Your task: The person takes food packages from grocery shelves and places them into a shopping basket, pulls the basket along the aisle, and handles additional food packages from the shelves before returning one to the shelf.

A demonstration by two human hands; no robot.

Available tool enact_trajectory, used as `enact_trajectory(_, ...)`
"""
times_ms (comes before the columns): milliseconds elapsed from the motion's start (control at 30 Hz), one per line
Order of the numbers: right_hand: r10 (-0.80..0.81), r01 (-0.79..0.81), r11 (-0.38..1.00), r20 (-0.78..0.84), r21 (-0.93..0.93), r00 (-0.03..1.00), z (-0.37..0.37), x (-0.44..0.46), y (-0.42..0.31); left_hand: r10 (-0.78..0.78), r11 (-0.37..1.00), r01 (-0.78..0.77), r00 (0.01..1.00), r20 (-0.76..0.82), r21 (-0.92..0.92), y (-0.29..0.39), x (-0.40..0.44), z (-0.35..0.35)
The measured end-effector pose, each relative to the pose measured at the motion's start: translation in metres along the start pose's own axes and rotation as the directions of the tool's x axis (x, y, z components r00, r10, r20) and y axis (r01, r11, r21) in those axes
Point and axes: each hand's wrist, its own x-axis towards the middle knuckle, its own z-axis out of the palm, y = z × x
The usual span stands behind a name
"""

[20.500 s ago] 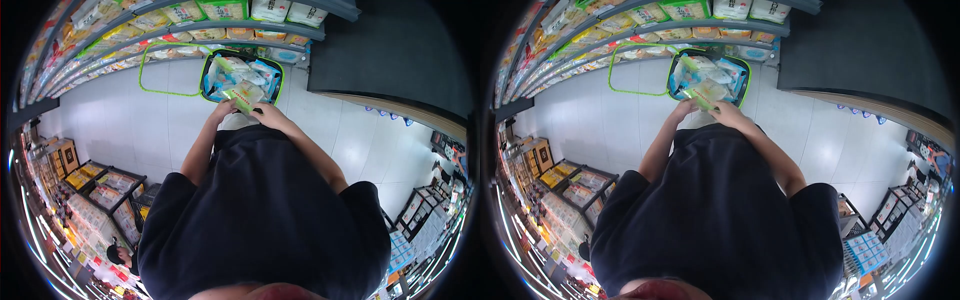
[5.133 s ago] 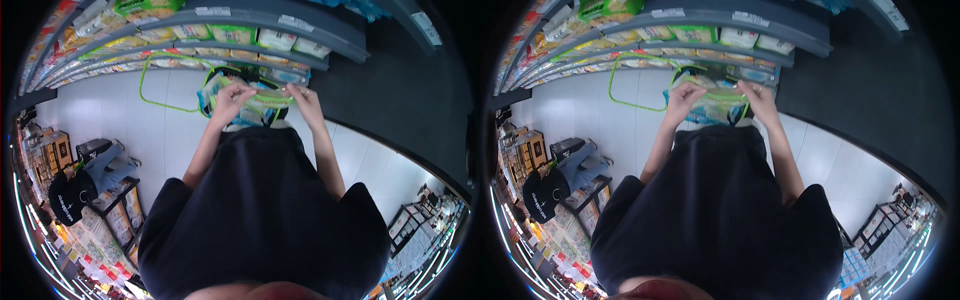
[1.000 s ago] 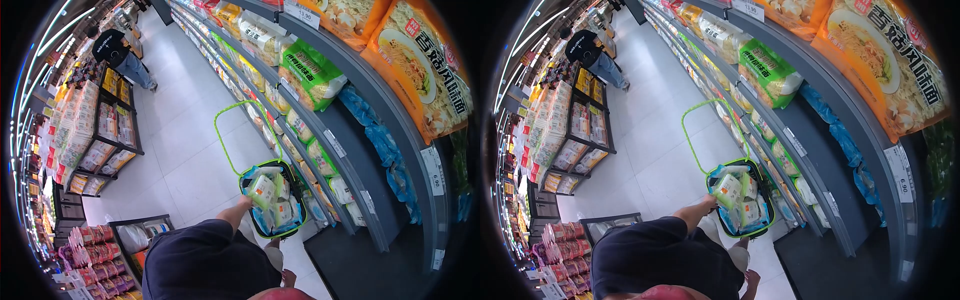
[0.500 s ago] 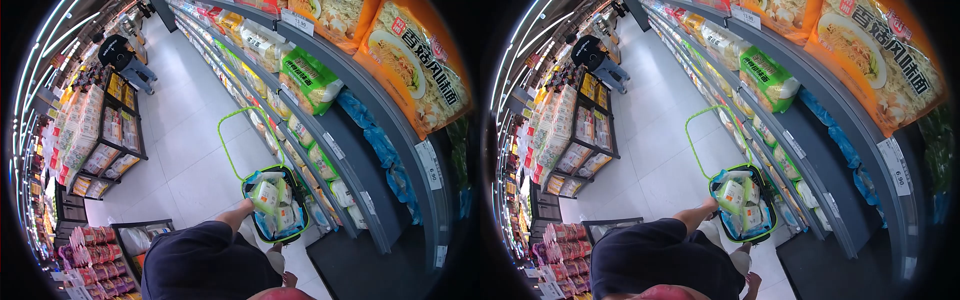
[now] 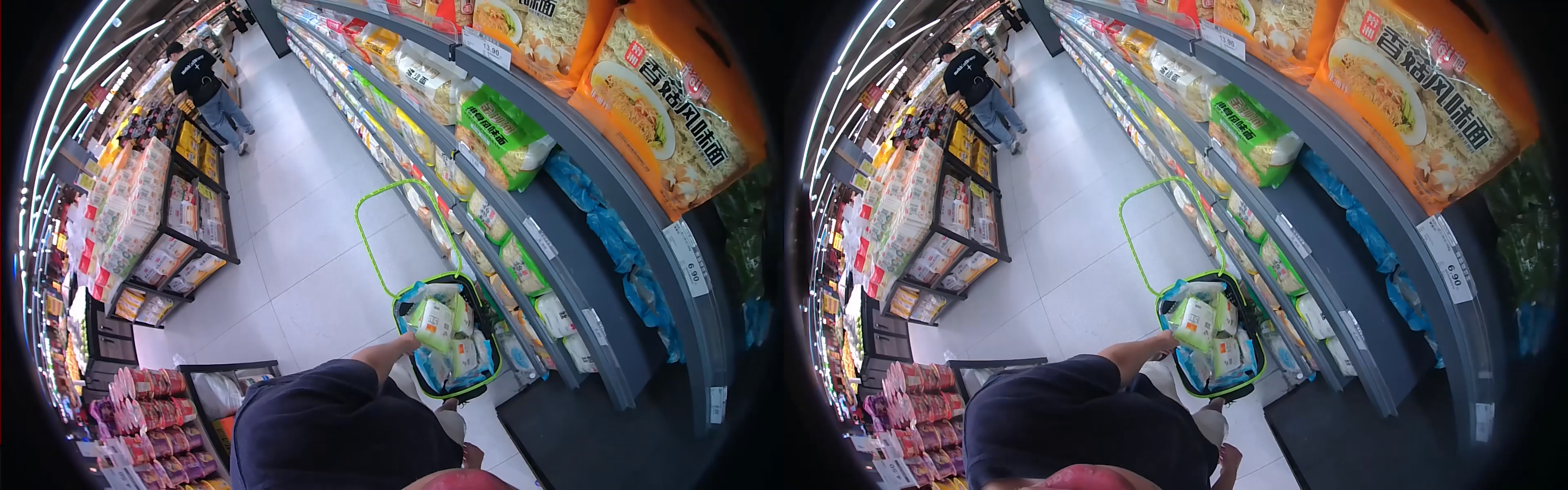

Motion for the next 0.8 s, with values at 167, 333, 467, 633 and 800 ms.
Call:
enact_trajectory(167,-0.094,0.100,0.993,0.088,-0.061,0.992,0.000,-0.006,-0.006,0.023,1.000,-0.023,1.000,0.001,-0.009,-0.005,-0.015,-0.013)
enact_trajectory(333,-0.003,0.004,1.000,0.079,-0.011,0.997,0.001,0.018,-0.005,0.010,1.000,-0.009,0.997,0.070,-0.017,-0.029,0.009,-0.023)
enact_trajectory(467,-0.023,0.022,1.000,0.089,0.013,0.996,-0.001,0.015,-0.011,0.101,0.972,-0.081,0.991,0.082,-0.221,-0.029,-0.009,-0.036)
enact_trajectory(633,-0.042,0.040,0.999,0.112,0.025,0.993,0.002,0.012,-0.016,0.087,0.954,-0.064,0.994,0.065,-0.293,-0.039,-0.013,-0.050)
enact_trajectory(800,-0.040,0.032,0.998,0.140,0.055,0.989,0.005,0.021,-0.026,0.059,0.936,-0.047,0.998,0.026,-0.348,-0.043,-0.023,-0.066)
